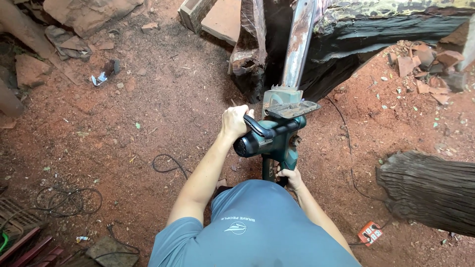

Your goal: A person uses an electric chainsaw to make several deep vertical cuts into a large, dark wooden log on the floor of a workshop.

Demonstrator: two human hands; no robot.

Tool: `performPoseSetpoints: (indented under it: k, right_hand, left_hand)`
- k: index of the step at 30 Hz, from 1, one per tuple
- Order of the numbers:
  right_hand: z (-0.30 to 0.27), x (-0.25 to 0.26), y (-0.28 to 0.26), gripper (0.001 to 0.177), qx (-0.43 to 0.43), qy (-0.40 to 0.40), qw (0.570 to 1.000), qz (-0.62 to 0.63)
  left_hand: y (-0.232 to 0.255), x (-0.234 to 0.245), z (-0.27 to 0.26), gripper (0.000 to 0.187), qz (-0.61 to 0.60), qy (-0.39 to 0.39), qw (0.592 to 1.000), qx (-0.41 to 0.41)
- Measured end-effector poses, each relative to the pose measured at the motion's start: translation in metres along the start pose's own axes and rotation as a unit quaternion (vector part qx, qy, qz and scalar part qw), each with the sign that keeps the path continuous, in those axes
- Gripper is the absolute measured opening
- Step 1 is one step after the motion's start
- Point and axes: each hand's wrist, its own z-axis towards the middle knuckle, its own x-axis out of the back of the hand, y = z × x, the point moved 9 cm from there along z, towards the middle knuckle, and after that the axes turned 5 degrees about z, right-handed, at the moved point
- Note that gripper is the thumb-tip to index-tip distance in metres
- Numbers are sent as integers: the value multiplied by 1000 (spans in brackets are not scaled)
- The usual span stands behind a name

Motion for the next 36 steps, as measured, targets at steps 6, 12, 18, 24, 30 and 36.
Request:
performPoseSetpoints:
  k: [6,12,18,24,30,36]
  right_hand:
    - [-4,-3,-9,28,-11,3,1000,16]
    - [-3,-3,-14,27,-7,9,1000,14]
    - [-2,-8,-18,26,-24,-14,999,31]
    - [2,-6,-10,26,-29,-24,999,33]
    - [-3,-17,-15,25,-12,-15,1000,22]
    - [-6,-24,-15,23,4,6,1000,7]
  left_hand:
    - [-6,-7,-2,40,6,-1,1000,14]
    - [-5,-4,-3,40,-2,7,1000,21]
    - [-7,-3,-2,38,-5,7,1000,29]
    - [-17,-9,-1,38,-15,4,999,39]
    - [-23,-2,1,40,-39,8,999,37]
    - [-27,4,2,40,-63,15,997,31]
